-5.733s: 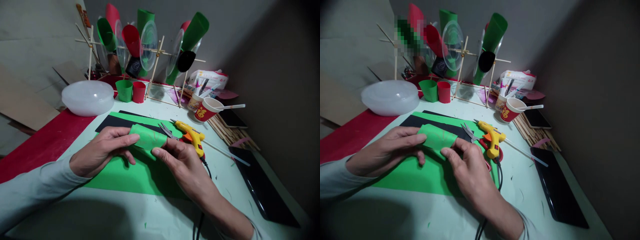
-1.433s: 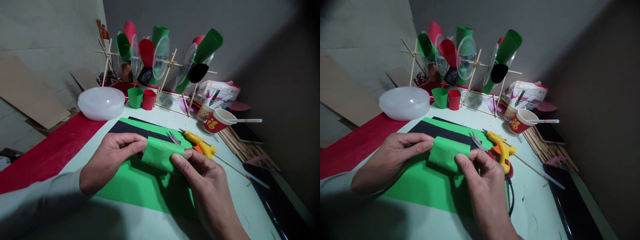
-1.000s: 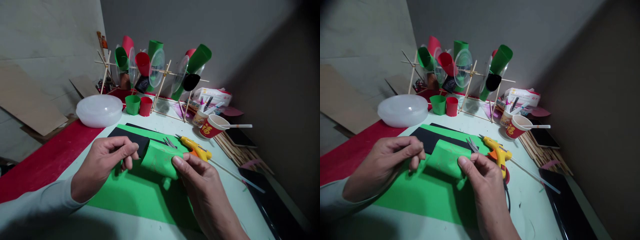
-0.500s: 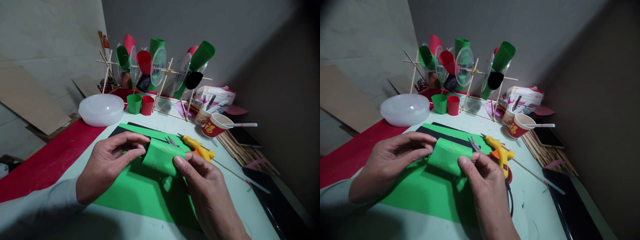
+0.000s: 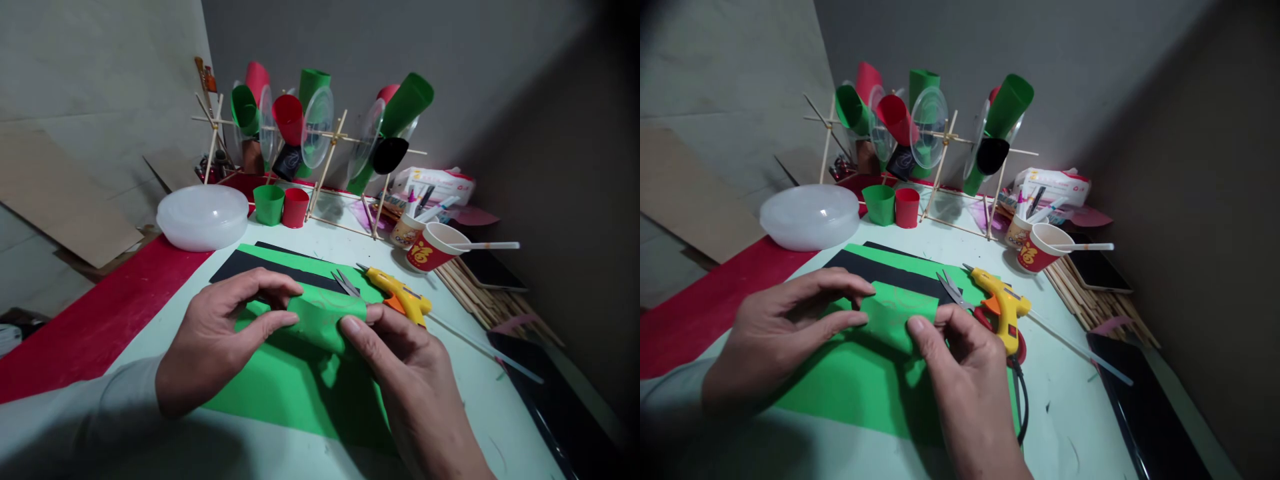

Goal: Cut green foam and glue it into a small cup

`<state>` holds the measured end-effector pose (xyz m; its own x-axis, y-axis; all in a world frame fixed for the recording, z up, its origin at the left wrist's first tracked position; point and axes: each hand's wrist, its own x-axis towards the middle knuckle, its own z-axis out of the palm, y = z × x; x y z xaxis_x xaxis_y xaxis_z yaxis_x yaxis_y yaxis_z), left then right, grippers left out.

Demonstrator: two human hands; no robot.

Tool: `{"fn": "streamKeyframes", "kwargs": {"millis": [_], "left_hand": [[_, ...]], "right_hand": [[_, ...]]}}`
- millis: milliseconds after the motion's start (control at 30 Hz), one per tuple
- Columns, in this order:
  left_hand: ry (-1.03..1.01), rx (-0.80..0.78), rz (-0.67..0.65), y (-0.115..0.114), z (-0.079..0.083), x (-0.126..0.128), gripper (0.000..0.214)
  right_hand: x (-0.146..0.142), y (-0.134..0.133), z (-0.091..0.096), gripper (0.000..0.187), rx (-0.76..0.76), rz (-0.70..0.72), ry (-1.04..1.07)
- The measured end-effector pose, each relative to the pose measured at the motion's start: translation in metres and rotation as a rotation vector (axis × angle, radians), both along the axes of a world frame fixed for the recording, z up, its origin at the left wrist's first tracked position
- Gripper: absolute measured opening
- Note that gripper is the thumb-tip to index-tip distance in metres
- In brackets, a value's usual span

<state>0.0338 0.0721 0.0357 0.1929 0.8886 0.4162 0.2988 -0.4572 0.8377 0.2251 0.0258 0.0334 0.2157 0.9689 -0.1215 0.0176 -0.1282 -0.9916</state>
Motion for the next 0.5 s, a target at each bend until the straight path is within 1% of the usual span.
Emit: {"fn": "streamKeyframes", "kwargs": {"millis": [200,367,500], "left_hand": [[-0.007,-0.08,0.013,0.0013,0.0019,0.0025,0.015],[-0.014,-0.159,0.015,0.0025,0.0024,0.0018,0.013],[-0.01,-0.206,0.002,0.0043,0.0043,-0.0001,0.01]], "right_hand": [[-0.0026,-0.0003,0.0041,0.033,0.033,-0.004,-0.147],[-0.0041,-0.0014,0.0082,0.03,0.094,0.021,-0.17],[-0.0046,-0.0027,0.006,0.029,0.149,0.038,-0.211]]}}
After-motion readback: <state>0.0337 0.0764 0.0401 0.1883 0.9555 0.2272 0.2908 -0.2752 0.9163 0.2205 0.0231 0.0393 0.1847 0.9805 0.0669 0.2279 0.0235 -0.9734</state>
